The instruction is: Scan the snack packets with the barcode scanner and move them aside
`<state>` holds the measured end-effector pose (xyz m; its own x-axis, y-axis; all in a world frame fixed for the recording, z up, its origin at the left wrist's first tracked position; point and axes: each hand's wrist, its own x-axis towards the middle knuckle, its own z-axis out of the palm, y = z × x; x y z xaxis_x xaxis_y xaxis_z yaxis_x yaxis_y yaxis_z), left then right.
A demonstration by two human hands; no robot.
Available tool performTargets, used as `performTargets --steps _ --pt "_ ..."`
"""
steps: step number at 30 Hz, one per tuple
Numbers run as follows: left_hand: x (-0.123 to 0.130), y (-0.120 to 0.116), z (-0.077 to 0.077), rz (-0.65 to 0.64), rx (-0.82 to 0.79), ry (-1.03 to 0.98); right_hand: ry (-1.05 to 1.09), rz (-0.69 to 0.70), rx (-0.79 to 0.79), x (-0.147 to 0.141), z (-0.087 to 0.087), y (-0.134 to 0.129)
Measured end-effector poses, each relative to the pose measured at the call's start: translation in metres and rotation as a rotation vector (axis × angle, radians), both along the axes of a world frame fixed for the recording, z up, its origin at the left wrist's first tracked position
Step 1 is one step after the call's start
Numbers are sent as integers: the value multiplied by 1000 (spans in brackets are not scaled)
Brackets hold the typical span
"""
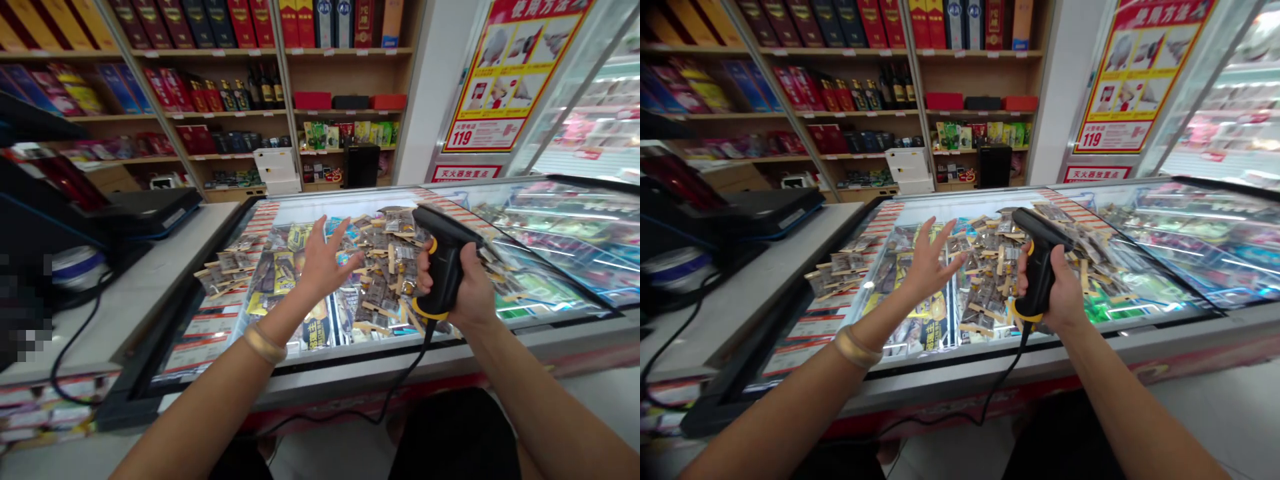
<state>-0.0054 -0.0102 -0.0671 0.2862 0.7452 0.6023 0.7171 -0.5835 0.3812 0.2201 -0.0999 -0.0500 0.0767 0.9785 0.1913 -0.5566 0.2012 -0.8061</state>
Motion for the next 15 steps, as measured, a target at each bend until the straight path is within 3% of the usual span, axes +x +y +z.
performTargets --steps 5,8,11,15 --pt "-104 17 6 310 42 -124 2 186 2 -61 8 18" --pt "-154 29 11 514 -30 -152 3 290 -31 -100 5 35" --pt "-182 47 22 680 -212 -83 9 373 -64 -129 -1 53" --pt "-192 74 31 728 -531 93 43 429 -113 -150 -8 69"
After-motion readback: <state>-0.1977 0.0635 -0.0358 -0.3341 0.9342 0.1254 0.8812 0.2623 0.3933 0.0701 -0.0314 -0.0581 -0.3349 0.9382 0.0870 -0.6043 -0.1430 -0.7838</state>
